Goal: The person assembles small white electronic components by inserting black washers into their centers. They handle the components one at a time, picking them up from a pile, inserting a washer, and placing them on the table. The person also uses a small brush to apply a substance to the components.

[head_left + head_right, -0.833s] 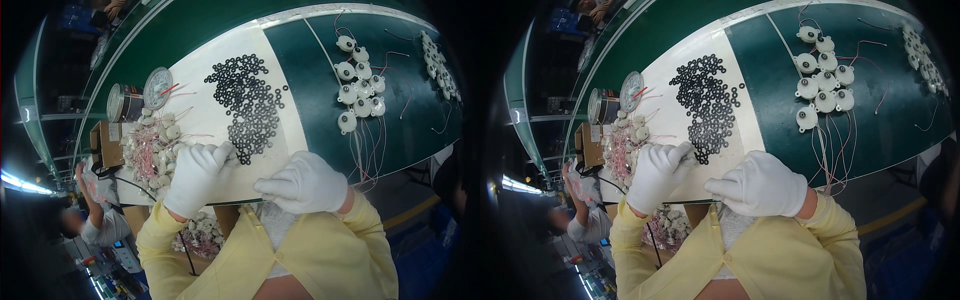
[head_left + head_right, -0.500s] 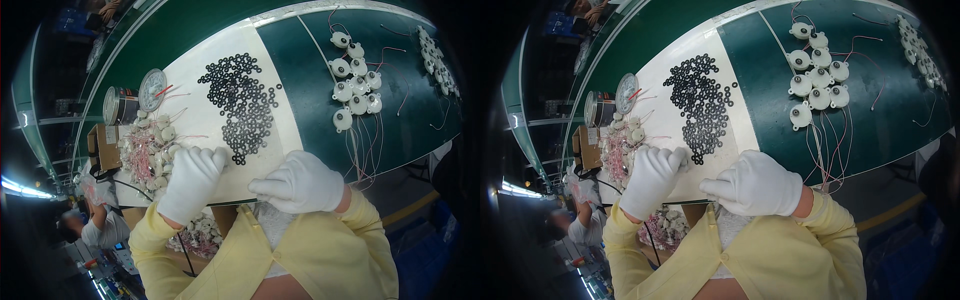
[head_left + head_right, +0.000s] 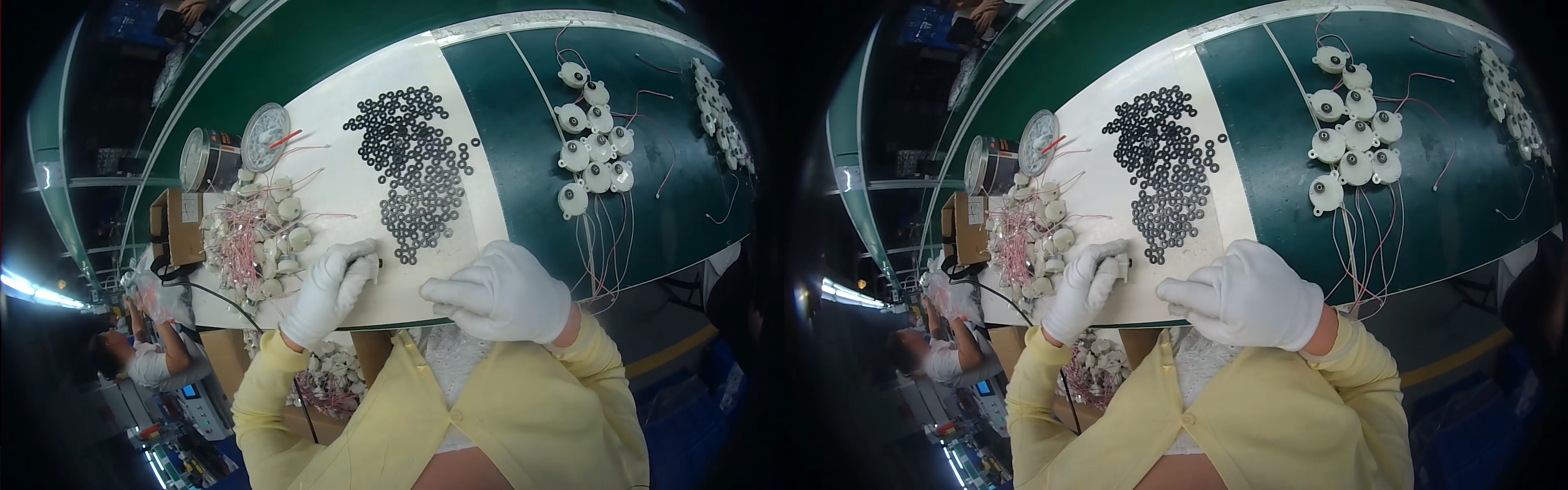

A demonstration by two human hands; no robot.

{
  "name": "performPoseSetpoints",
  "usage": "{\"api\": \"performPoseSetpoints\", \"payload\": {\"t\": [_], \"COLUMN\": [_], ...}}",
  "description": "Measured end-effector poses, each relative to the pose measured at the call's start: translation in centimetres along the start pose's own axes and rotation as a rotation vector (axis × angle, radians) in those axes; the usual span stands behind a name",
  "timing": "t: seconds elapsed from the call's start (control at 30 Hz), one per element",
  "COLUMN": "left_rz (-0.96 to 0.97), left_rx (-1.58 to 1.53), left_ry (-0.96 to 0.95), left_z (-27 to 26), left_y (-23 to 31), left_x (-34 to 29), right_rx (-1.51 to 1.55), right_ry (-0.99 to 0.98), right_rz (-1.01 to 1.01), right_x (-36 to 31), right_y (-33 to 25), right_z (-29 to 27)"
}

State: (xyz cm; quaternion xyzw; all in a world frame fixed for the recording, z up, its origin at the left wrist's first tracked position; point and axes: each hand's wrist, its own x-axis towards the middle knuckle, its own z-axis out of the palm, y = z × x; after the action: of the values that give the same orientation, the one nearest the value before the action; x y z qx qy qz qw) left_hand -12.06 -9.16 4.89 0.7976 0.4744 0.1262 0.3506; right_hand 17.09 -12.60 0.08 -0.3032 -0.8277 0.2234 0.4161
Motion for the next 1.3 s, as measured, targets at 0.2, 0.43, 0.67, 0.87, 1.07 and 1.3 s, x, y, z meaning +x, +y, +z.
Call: {"api": "performPoseSetpoints", "payload": {"t": [0.2,0.43,0.67,0.87,1.07,1.3], "left_rz": [-0.378,-0.356,-0.329,0.081,0.029,-0.396], "left_rx": [-0.840,-0.931,-0.387,0.877,0.909,0.838], "left_ry": [-0.014,-0.256,-0.387,0.364,0.385,0.284], "left_z": [0.1,1.4,0.2,-3.0,-3.6,-3.3], "left_y": [2.9,6.2,3.4,-1.2,-4.3,-1.1], "left_x": [-2.1,-2.1,-3.8,-2.0,-1.7,1.8], "right_rx": [-0.010,-0.089,-0.366,-0.617,-0.709,-0.822], "right_ry": [0.145,0.218,0.184,0.112,0.045,0.189], "right_rz": [0.167,0.142,0.459,0.580,0.615,0.564], "right_x": [2.3,2.4,-4.2,-7.7,-6.6,-6.0], "right_y": [-2.4,-4.1,-2.2,0.9,4.3,2.8], "right_z": [1.0,-0.1,-11.9,-16.4,-17.7,-17.6]}}
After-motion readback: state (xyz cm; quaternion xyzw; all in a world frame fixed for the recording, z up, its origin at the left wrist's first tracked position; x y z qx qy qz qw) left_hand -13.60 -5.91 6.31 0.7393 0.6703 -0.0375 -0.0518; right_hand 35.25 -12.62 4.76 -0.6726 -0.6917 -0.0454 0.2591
